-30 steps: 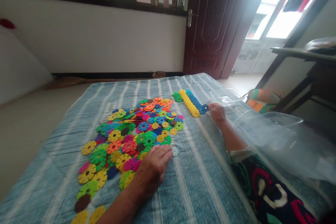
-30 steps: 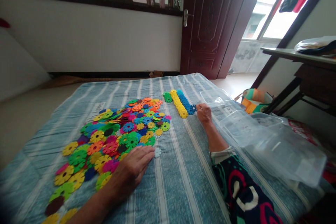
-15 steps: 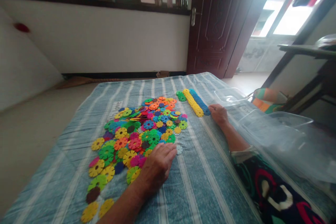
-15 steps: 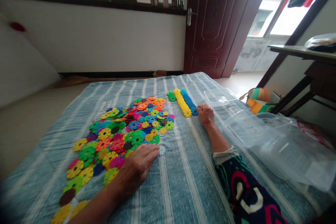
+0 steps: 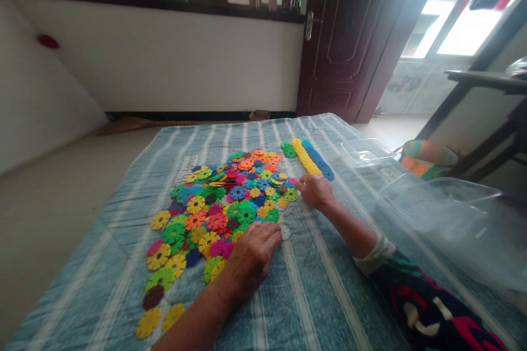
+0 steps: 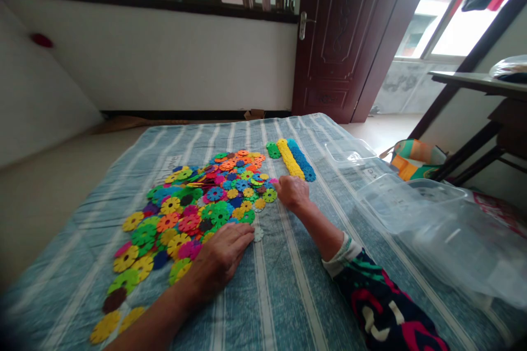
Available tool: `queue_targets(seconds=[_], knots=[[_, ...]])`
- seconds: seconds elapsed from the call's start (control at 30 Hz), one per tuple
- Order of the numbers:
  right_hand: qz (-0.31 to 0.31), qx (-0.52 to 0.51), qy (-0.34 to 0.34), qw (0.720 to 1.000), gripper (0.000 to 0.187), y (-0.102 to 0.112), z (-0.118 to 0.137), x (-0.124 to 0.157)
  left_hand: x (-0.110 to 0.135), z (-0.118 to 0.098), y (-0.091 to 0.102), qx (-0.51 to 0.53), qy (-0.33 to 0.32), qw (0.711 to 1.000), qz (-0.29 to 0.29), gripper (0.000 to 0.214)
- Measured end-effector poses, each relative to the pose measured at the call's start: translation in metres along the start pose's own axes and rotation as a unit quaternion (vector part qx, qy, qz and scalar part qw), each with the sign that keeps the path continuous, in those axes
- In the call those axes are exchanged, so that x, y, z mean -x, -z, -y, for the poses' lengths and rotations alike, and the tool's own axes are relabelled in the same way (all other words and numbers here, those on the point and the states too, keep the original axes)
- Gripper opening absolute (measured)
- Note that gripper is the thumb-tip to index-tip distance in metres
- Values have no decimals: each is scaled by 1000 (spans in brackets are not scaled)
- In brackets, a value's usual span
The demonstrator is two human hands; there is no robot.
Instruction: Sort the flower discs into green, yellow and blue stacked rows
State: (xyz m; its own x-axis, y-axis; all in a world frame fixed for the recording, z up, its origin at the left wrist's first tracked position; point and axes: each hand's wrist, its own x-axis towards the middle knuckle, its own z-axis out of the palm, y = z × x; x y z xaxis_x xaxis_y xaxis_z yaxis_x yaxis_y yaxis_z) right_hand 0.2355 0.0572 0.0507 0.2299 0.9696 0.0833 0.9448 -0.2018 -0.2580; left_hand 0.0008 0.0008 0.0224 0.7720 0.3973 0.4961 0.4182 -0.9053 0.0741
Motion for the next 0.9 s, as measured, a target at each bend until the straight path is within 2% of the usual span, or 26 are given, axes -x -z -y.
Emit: queue_targets(seconds=[0.13, 0.43, 0.63, 0.7, 0.8, 0.9], knots=[[43, -27, -32, 998, 29, -3, 2, -6, 1, 0, -1, -1, 5, 1000, 6, 29], [56, -157, -46, 985, 16, -7, 3, -12, 1, 1, -2, -7, -6, 1000, -1, 31], [71, -285, -32, 955, 16, 2, -3, -13, -1, 0, 1, 1, -3, 1000, -5, 27], [55, -337, -34, 939, 14, 12, -13, -17, -1, 1, 1, -1, -3, 1000, -10, 27], [-16, -418, -57, 907, 12, 31, -41, -23, -2, 2, 0, -7, -11, 1000, -15, 29], [-71, -423, -97, 898, 13, 45, -72, -26, -2, 2, 0, -9, -11, 1000, -14, 30]])
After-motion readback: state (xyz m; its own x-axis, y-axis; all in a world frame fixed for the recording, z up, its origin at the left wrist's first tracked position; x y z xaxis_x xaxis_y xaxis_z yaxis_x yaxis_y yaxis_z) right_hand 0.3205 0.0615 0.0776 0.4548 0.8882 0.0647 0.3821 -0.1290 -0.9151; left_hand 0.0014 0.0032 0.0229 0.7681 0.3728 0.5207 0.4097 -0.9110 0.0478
